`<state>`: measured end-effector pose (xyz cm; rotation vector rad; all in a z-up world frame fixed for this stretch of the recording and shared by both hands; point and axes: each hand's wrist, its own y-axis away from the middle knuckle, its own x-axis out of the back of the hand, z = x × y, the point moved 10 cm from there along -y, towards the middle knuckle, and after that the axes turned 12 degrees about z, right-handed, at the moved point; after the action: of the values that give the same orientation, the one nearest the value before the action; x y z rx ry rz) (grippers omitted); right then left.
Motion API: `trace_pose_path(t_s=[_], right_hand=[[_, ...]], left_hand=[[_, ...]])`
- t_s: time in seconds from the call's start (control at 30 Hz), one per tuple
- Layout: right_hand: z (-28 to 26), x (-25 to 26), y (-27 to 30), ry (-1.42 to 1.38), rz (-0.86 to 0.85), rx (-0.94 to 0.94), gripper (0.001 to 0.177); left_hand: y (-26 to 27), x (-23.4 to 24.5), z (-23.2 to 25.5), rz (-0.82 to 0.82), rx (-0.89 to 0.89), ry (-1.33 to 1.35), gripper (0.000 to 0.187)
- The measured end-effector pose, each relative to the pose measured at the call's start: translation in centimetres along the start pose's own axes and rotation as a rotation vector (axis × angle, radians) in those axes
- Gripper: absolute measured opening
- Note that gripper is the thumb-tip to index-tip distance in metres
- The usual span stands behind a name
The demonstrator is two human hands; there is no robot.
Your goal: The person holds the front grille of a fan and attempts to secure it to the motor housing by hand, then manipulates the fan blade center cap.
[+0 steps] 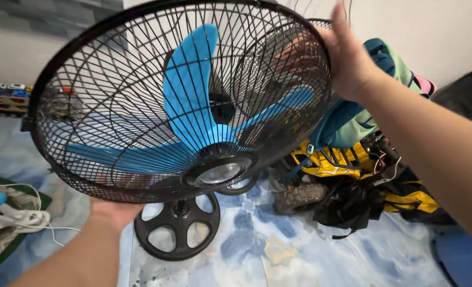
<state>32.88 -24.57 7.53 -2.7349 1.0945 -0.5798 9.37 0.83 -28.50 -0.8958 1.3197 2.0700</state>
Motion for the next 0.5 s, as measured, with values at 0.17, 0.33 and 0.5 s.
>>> trace_pose_path(t_s=[0.17,0.33,0.5], right_hand=[[4.5,2.9,0.7,-0.108,0.224,-0.341,0.078],[5.8,1.2,-0.5,0.038,0.008,-0.274,0.075],[5.8,-0.2,0.0,-0.041,0.011,-0.304,0.084]], left_hand=[[-2.5,1.0,2.0,-0.012,-0.047,-0.052,0.056],[-3.8,0.5,2.8,-0.120,-0.064,-0.072,0.064],[-2.8,-0.5,2.7,-0.097,-0.054,-0.120,0.069]])
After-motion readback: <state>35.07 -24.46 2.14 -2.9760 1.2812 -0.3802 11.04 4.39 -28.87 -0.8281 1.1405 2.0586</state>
